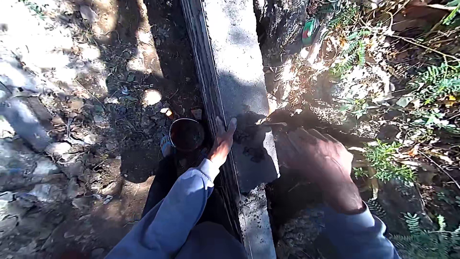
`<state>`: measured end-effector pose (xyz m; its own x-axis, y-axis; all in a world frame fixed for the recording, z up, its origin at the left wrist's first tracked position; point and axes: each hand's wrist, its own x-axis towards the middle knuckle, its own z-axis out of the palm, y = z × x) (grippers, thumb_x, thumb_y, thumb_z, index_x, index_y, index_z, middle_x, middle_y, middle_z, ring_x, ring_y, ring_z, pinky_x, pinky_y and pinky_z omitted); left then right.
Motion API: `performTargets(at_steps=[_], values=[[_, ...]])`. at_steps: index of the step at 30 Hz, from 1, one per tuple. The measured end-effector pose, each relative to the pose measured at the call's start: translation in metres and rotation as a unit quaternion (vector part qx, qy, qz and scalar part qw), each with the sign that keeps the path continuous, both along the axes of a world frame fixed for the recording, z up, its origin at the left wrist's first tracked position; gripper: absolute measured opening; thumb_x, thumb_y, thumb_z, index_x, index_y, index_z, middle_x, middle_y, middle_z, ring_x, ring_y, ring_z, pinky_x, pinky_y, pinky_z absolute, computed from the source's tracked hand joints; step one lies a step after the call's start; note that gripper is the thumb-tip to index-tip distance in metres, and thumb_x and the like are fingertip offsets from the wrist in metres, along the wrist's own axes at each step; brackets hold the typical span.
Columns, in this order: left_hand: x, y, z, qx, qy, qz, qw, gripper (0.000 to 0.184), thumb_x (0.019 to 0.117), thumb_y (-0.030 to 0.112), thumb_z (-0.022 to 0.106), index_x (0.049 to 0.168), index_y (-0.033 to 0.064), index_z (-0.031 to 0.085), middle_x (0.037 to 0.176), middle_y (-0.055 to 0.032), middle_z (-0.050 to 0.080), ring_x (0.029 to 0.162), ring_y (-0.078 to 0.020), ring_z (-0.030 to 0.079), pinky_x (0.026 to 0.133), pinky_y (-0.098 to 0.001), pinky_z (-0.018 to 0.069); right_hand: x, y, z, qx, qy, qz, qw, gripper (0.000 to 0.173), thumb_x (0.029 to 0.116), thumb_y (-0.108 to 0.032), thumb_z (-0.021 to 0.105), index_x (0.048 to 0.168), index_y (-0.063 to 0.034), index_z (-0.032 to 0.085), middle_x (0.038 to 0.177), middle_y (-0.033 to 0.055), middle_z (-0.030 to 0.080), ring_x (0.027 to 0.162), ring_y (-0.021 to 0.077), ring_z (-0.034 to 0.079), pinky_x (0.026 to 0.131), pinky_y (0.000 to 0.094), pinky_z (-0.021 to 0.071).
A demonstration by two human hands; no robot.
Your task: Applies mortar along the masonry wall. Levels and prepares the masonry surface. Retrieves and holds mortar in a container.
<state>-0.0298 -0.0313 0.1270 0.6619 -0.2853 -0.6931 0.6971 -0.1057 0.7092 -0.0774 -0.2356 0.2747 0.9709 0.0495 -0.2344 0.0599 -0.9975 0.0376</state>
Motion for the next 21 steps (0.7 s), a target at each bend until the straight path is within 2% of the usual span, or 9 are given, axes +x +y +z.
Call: performTargets(at_steps=[1,4,6,7,10,13,16,18,21], values=[[0.0,-0.001,-0.001,0.004,-0.005,-0.003,1.0,0.092,0.1003,0.067,0.045,0.167,0.0188,0.004,0.173,-0.0069,0.009,0.157,-0.0225,0.016,0.126,-0.0511,0.0193,-0.002,0.002,-0.001,0.004,-0.003,-0.011,1.0,0.026,0.0941,-0.028,0.061,0.084,-0.0061,0.07,0.084,0.0124,0.07,0.08,0.0354,0.07,0.061,0.0537,0.0529],[0.001,0.0,-0.003,0.004,0.002,-0.006,1.0,0.083,0.1031,0.068,0.03,0.167,0.0204,0.007,0.174,-0.005,0.005,0.159,-0.0225,0.009,0.127,-0.0531,0.014,0.002,0.028,-0.03,0.038,0.087,-0.047,0.994,0.021,0.0955,-0.022,0.064,0.097,-0.0042,0.074,0.096,0.0152,0.073,0.093,0.0386,0.071,0.074,0.0582,0.0555],[0.003,0.0,-0.004,-0.005,0.041,0.036,0.999,0.075,0.1034,0.069,0.022,0.166,0.0276,0.018,0.172,0.0016,0.014,0.158,-0.0182,0.012,0.127,-0.0535,0.0146,0.007,0.032,-0.029,0.031,0.11,-0.052,0.992,0.019,0.0969,-0.021,0.064,0.099,-0.0059,0.074,0.099,0.0131,0.073,0.095,0.0365,0.071,0.077,0.0563,0.0556],[0.006,-0.001,-0.004,-0.004,0.05,0.048,0.998,0.074,0.1035,0.069,0.019,0.165,0.0277,0.02,0.172,0.0018,0.016,0.158,-0.0173,0.013,0.127,-0.0527,0.0151,0.009,0.029,-0.017,0.024,0.096,-0.056,0.994,0.02,0.0973,-0.022,0.063,0.1,-0.0076,0.076,0.1,0.0115,0.074,0.096,0.0351,0.071,0.078,0.0563,0.0563],[0.004,-0.003,-0.001,0.013,0.062,0.042,0.997,0.075,0.104,0.068,0.018,0.166,0.026,0.015,0.173,-0.0002,0.011,0.159,-0.0203,0.009,0.127,-0.0542,0.0119,-0.006,0.005,0.009,0.014,-0.015,-0.071,0.997,0.028,0.0966,-0.029,0.059,0.088,-0.0063,0.073,0.09,0.0128,0.072,0.084,0.037,0.072,0.064,0.058,0.0545],[0.003,-0.013,0.004,0.033,0.045,0.058,0.997,0.078,0.1025,0.071,0.017,0.166,0.0255,0.013,0.173,-0.0011,0.009,0.159,-0.0223,0.009,0.126,-0.0548,0.0119,-0.015,-0.01,-0.025,0.022,-0.063,-0.12,0.99,0.042,0.101,-0.035,0.048,0.101,-0.0026,0.074,0.101,0.0174,0.073,0.094,0.0392,0.071,0.07,0.0583,0.0553],[0.002,-0.018,0.001,0.042,0.004,0.051,0.998,0.082,0.103,0.069,0.026,0.167,0.0194,0.011,0.173,-0.0066,0.01,0.158,-0.0246,0.012,0.126,-0.0538,0.0141,-0.035,-0.001,-0.064,0.092,-0.031,-0.137,0.986,0.038,0.1011,-0.034,0.053,0.103,-0.003,0.076,0.1,0.0172,0.074,0.089,0.0367,0.073,0.07,0.0562,0.0585],[0.002,-0.017,-0.001,0.053,-0.012,0.028,0.998,0.088,0.1023,0.068,0.033,0.166,0.0131,0.008,0.172,-0.013,0.013,0.157,-0.0279,0.017,0.126,-0.0532,0.0188,-0.048,0.002,-0.059,0.079,-0.029,-0.113,0.99,0.039,0.1011,-0.035,0.051,0.098,-0.0058,0.078,0.096,0.014,0.075,0.088,0.0331,0.074,0.069,0.0527,0.0589],[-0.001,-0.015,0.0,0.041,-0.015,0.022,0.999,0.08,0.1057,0.064,0.023,0.166,0.0145,0.008,0.173,-0.0099,0.01,0.158,-0.0242,0.013,0.127,-0.0503,0.0142,-0.05,-0.008,-0.031,0.052,-0.048,-0.077,0.995,0.039,0.1007,-0.035,0.05,0.096,-0.0077,0.078,0.094,0.0119,0.076,0.087,0.0313,0.075,0.068,0.0511,0.0587]])
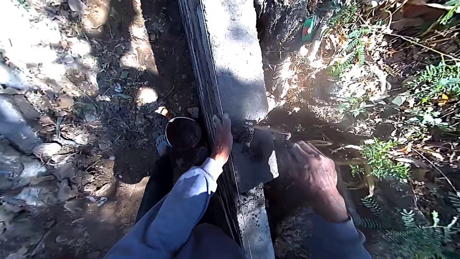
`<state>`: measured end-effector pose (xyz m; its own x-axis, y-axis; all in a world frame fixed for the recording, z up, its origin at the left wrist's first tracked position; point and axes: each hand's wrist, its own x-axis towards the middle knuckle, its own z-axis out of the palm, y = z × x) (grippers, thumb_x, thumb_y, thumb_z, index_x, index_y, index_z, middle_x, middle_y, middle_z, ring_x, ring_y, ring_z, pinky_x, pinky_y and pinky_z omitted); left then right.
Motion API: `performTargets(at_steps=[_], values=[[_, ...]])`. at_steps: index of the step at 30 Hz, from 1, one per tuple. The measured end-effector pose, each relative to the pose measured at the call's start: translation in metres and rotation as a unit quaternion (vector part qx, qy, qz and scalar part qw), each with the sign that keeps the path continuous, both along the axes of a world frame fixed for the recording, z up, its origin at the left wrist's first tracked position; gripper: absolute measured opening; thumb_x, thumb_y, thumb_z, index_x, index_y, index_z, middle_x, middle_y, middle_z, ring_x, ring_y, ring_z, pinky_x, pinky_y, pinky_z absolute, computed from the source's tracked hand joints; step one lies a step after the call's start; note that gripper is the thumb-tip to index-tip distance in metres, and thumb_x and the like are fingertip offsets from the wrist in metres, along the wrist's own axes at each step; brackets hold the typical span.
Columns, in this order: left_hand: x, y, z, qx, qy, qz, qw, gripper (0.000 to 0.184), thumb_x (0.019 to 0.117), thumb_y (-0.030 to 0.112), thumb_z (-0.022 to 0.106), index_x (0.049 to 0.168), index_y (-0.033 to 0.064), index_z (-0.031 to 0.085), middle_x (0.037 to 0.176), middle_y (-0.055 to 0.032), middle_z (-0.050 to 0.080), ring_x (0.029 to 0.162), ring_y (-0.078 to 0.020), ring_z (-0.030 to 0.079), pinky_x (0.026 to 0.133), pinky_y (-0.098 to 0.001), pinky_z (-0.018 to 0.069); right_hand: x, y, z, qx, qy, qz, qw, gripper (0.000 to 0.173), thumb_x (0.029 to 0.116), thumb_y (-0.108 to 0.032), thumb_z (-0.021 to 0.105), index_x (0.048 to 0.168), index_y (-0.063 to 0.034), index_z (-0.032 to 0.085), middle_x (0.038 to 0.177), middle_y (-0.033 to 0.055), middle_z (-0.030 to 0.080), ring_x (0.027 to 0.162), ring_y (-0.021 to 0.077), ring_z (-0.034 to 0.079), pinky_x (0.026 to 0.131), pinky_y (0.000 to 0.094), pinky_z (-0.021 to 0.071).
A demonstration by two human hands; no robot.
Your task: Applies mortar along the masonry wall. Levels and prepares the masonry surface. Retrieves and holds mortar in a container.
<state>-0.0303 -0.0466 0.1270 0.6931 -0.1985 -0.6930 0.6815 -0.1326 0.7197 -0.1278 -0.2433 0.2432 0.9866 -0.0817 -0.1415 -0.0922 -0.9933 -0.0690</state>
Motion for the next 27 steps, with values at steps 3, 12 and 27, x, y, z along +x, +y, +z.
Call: performTargets(at_steps=[3,12,27], values=[[0.002,0.002,0.006,-0.005,0.033,0.028,0.999,0.074,0.1058,0.064,0.016,0.166,0.022,0.014,0.173,-0.0036,0.011,0.159,-0.0215,0.009,0.127,-0.0511,0.0115,0.023,0.017,0.0,0.004,0.09,0.016,0.996,0.028,0.0986,-0.028,0.058,0.097,-0.0058,0.076,0.098,0.0138,0.075,0.092,0.0358,0.073,0.073,0.0562,0.0582],[0.009,0.005,0.004,0.006,0.061,0.007,0.998,0.077,0.1035,0.069,0.015,0.167,0.0263,0.009,0.174,-0.0003,0.005,0.159,-0.0233,0.006,0.126,-0.0553,0.0115,0.056,0.037,0.005,0.004,0.142,0.011,0.99,0.016,0.0947,-0.02,0.067,0.097,-0.0062,0.076,0.098,0.0133,0.074,0.093,0.037,0.071,0.074,0.0579,0.0565],[0.01,0.056,-0.034,-0.171,0.038,0.074,0.982,0.068,0.1076,0.059,0.013,0.166,0.0244,0.013,0.172,0.0033,0.013,0.157,-0.013,0.012,0.128,-0.045,0.0147,-0.016,0.067,0.053,0.14,0.016,-0.116,0.983,0.042,0.1053,-0.042,0.05,0.1,-0.0044,0.069,0.088,0.0113,0.069,0.075,0.0199,0.067,0.062,0.0381,0.0542]])
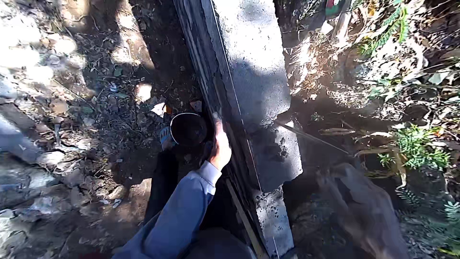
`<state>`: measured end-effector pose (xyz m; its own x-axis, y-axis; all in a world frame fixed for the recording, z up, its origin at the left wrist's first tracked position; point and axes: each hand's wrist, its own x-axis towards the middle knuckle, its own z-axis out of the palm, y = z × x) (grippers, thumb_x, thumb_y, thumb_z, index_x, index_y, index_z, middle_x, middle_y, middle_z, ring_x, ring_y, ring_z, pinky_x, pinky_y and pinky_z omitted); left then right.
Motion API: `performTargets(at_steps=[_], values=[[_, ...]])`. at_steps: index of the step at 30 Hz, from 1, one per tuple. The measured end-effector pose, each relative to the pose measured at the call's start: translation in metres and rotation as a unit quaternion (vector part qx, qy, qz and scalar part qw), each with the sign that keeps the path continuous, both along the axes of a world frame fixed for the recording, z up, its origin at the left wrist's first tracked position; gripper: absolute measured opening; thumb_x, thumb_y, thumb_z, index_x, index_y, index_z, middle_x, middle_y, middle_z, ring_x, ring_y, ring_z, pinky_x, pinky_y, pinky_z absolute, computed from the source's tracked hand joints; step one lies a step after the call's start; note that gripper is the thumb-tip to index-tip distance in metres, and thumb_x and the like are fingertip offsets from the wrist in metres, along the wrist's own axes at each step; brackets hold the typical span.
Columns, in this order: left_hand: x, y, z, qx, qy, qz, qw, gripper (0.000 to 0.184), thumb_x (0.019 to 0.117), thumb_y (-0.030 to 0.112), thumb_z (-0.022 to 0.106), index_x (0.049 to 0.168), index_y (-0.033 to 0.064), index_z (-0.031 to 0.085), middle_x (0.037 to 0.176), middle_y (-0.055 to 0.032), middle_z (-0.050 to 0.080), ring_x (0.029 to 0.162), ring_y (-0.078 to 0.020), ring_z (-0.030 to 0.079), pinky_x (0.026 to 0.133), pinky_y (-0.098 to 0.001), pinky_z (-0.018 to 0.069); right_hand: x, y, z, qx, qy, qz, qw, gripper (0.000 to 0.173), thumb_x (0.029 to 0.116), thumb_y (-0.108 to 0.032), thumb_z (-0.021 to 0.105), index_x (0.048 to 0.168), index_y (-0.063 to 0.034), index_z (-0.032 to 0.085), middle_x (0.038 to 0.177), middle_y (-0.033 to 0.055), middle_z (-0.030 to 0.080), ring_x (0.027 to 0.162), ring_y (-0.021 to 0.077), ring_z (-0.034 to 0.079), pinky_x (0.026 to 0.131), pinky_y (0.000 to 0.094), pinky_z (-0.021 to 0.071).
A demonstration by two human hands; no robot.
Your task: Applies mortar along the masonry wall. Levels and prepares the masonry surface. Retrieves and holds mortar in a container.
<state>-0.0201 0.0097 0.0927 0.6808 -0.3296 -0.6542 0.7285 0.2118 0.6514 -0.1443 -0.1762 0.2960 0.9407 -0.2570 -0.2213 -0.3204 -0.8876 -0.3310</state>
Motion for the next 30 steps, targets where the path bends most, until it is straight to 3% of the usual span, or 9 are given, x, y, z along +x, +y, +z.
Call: performTargets(at_steps=[4,6,9,12,16,20,24,28,30], values=[[-0.001,0.078,-0.088,0.167,-0.048,-0.123,0.977,0.06,0.1101,0.046,0.036,0.162,0.0162,0.03,0.165,-0.0071,0.035,0.15,-0.0192,0.035,0.123,-0.0443,0.0298,-0.023,0.107,-0.078,0.419,0.045,-0.105,0.901,0.027,0.1069,-0.044,0.052,0.115,-0.0197,0.062,0.091,-0.0089,0.065,0.082,-0.0032,0.062,0.074,0.019,0.0555],[0.006,0.129,-0.163,0.282,-0.019,-0.15,0.948,0.054,0.1058,0.03,0.056,0.151,0.0013,0.045,0.147,-0.0209,0.054,0.134,-0.0291,0.055,0.113,-0.0464,0.0437,-0.014,0.169,-0.161,0.354,0.142,-0.151,0.912,0.032,0.1067,-0.038,0.052,0.117,-0.0103,0.066,0.088,-0.0026,0.069,0.078,0.0036,0.066,0.071,0.0264,0.0572],[0.024,0.196,-0.262,0.407,0.042,-0.284,0.867,0.055,0.1045,0.027,0.059,0.146,-0.0064,0.045,0.136,-0.0284,0.059,0.128,-0.037,0.058,0.111,-0.0503,0.0451,0.014,0.219,-0.324,0.211,0.41,-0.194,0.866,0.052,0.1091,-0.036,0.045,0.147,-0.0023,0.053,0.131,0.0226,0.066,0.123,0.0349,0.064,0.108,0.054,0.0481],[0.048,0.236,-0.352,0.423,0.064,-0.36,0.829,0.073,0.1034,0.033,0.06,0.159,0.0002,0.027,0.149,-0.0297,0.047,0.136,-0.0437,0.051,0.112,-0.0588,0.0411,0.044,0.224,-0.486,0.135,0.483,-0.192,0.843,0.052,0.1115,-0.037,0.037,0.145,0.0,0.051,0.13,0.0262,0.064,0.122,0.0398,0.064,0.104,0.0567,0.0498],[0.065,0.252,-0.448,0.364,0.019,-0.433,0.824,0.059,0.109,0.037,0.048,0.153,0.0006,0.036,0.138,-0.0306,0.055,0.125,-0.0455,0.057,0.105,-0.0628,0.0434,0.073,0.234,-0.638,0.149,0.488,-0.24,0.826,0.048,0.1089,-0.032,0.047,0.141,0.0035,0.055,0.135,0.0297,0.061,0.128,0.045,0.058,0.108,0.0613,0.0453],[0.052,0.253,-0.487,0.341,-0.032,-0.464,0.817,0.048,0.11,0.034,0.044,0.149,0.0081,0.05,0.147,-0.0207,0.054,0.137,-0.0386,0.05,0.113,-0.0602,0.038,0.075,0.3,-0.686,0.119,0.529,-0.159,0.825,0.042,0.1069,-0.017,0.049,0.14,0.0083,0.052,0.14,0.0338,0.054,0.132,0.051,0.052,0.107,0.0644,0.0442],[0.054,0.248,-0.48,0.332,-0.001,-0.49,0.806,0.051,0.1106,0.041,0.041,0.125,-0.005,0.058,0.112,-0.0287,0.063,0.104,-0.0434,0.063,0.092,-0.062,0.0489,0.084,0.279,-0.65,0.169,0.571,-0.087,0.799,0.043,0.1096,-0.025,0.043,0.146,-0.0017,0.049,0.125,0.0267,0.066,0.116,0.0436,0.065,0.097,0.0612,0.0513],[0.048,0.24,-0.469,0.282,-0.053,-0.503,0.815,0.047,0.11,0.026,0.045,0.15,0.0018,0.047,0.143,-0.0232,0.057,0.135,-0.0344,0.054,0.116,-0.0527,0.0383,0.062,0.259,-0.672,0.39,0.424,-0.379,0.724,0.042,0.1145,-0.032,0.03,0.112,-0.003,0.059,0.078,0.0054,0.058,0.06,0.0138,0.057,0.056,0.0282,0.0508],[0.041,0.234,-0.466,0.272,-0.051,-0.487,0.828,0.047,0.1097,0.024,0.046,0.15,0.0015,0.047,0.144,-0.0224,0.057,0.136,-0.0326,0.054,0.116,-0.0503,0.0382,0.048,0.261,-0.693,0.355,0.451,-0.3,0.762,0.042,0.1128,-0.028,0.037,0.125,0.0022,0.064,0.106,0.0178,0.068,0.092,0.0252,0.066,0.085,0.0423,0.0548]])
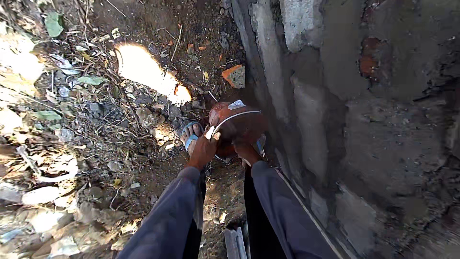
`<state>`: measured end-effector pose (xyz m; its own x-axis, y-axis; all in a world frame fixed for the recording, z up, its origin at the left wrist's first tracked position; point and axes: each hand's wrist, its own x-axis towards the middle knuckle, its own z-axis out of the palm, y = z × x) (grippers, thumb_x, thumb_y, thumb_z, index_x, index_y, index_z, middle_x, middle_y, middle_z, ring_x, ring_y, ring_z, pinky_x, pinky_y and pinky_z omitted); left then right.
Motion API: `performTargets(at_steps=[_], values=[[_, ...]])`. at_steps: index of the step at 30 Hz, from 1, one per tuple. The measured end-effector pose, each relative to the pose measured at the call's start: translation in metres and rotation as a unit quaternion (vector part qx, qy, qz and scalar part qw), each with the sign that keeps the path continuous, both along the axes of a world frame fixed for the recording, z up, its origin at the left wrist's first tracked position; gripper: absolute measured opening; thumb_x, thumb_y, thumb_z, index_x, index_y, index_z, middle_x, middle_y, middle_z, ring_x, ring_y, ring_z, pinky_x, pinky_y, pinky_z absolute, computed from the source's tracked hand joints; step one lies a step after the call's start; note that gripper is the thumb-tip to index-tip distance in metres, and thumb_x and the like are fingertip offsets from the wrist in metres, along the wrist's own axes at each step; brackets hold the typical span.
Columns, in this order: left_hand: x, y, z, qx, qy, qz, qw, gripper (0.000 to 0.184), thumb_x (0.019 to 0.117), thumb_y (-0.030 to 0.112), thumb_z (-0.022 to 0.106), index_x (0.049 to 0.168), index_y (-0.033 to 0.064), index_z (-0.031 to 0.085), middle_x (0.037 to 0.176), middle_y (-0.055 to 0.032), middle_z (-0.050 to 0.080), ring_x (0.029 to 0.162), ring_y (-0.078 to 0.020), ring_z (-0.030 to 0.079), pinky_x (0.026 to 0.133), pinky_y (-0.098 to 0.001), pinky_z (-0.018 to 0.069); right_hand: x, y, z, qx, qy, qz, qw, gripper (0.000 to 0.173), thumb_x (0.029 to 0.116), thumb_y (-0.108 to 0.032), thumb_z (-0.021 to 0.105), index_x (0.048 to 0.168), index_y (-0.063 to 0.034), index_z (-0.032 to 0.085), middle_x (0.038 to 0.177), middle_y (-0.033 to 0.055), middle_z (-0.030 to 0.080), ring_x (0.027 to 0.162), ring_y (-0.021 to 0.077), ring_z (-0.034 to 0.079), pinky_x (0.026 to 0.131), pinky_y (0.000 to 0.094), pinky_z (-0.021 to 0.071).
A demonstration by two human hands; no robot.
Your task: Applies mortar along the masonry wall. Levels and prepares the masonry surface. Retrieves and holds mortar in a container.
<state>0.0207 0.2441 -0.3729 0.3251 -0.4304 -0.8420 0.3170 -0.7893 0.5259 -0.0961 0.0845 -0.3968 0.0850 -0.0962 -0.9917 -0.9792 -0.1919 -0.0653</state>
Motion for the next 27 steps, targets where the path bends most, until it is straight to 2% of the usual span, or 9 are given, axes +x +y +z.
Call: performTargets(at_steps=[1,3,7,14,17,20,22,23,27], values=[[0.0,0.0,-0.001,-0.004,0.0,0.007,1.0,0.047,0.1096,0.024,0.047,0.151,0.0015,0.047,0.145,-0.0218,0.057,0.136,-0.0318,0.053,0.117,-0.0495,0.0378,0.0,-0.002,-0.002,0.007,0.008,0.086,0.996,0.044,0.1119,-0.03,0.039,0.133,0.0013,0.063,0.125,0.0227,0.067,0.116,0.033,0.065,0.103,0.0519,0.049],[-0.001,0.006,-0.004,-0.008,-0.017,0.004,1.0,0.048,0.1094,0.025,0.047,0.151,0.0019,0.047,0.145,-0.0209,0.057,0.136,-0.0312,0.054,0.117,-0.0502,0.0384,0.004,-0.006,0.014,-0.034,0.053,0.183,0.981,0.048,0.1107,-0.039,0.039,0.136,-0.0061,0.062,0.135,0.0219,0.064,0.13,0.0385,0.058,0.109,0.0609,0.0423],[0.0,0.009,-0.01,0.007,-0.01,0.02,1.0,0.047,0.1094,0.03,0.047,0.15,0.005,0.049,0.141,-0.0189,0.06,0.132,-0.0275,0.057,0.114,-0.0493,0.0411,-0.008,0.001,0.005,-0.156,0.104,0.178,0.966,0.048,0.1088,-0.04,0.043,0.137,-0.0054,0.06,0.129,0.0233,0.067,0.123,0.0386,0.064,0.103,0.0575,0.0491],[-0.009,0.001,-0.01,0.017,-0.003,0.046,0.999,0.05,0.1091,0.038,0.046,0.151,0.0111,0.051,0.148,-0.0131,0.057,0.14,-0.0258,0.05,0.119,-0.0506,0.0347,0.011,0.053,0.005,-0.052,-0.003,0.194,0.98,0.045,0.1107,-0.031,0.038,0.131,-0.0002,0.063,0.126,0.0252,0.067,0.124,0.0397,0.062,0.105,0.0574,0.0469],[-0.009,-0.005,-0.008,0.025,0.011,0.042,0.999,0.053,0.1096,0.042,0.044,0.153,0.0116,0.048,0.152,-0.0133,0.053,0.142,-0.0273,0.048,0.119,-0.0513,0.0339,0.0,0.041,0.026,-0.025,-0.039,0.083,0.995,0.044,0.112,-0.028,0.038,0.132,0.0022,0.062,0.126,0.0249,0.066,0.121,0.0353,0.063,0.107,0.051,0.0467],[-0.006,0.0,-0.018,0.093,0.028,0.059,0.994,0.068,0.1017,0.064,0.046,0.157,0.0239,0.043,0.154,-0.0094,0.051,0.144,-0.0308,0.045,0.117,-0.0599,0.0343,-0.014,0.028,0.047,-0.009,-0.07,-0.002,0.997,0.042,0.1129,-0.028,0.035,0.125,0.0009,0.063,0.101,0.0162,0.064,0.089,0.0236,0.062,0.085,0.0413,0.0519],[0.013,-0.001,-0.004,0.116,0.052,0.059,0.99,0.084,0.0983,0.072,0.042,0.165,0.0239,0.024,0.165,-0.0127,0.035,0.152,-0.0369,0.031,0.12,-0.0645,0.024,-0.018,0.021,0.062,-0.01,-0.083,-0.013,0.996,0.043,0.1126,-0.029,0.035,0.126,0.0006,0.063,0.098,0.0151,0.064,0.086,0.0223,0.061,0.084,0.0413,0.0514],[0.024,-0.001,0.008,0.113,0.058,0.065,0.99,0.082,0.1017,0.068,0.04,0.165,0.021,0.02,0.166,-0.0137,0.032,0.153,-0.0367,0.029,0.122,-0.0619,0.0233,-0.016,0.017,0.074,-0.014,-0.084,0.007,0.996,0.044,0.1125,-0.029,0.035,0.128,0.0008,0.064,0.106,0.0182,0.067,0.095,0.0255,0.065,0.091,0.0442,0.0516],[0.052,0.019,0.076,0.055,-0.036,-0.001,0.998,0.048,0.1057,0.014,0.052,0.148,-0.0076,0.044,0.151,-0.0286,0.046,0.143,-0.0369,0.043,0.12,-0.048,0.0326,-0.007,0.007,0.138,-0.024,-0.092,0.106,0.99,0.048,0.1123,-0.03,0.035,0.137,0.0012,0.061,0.133,0.0241,0.063,0.129,0.0347,0.059,0.113,0.0518,0.0417]])
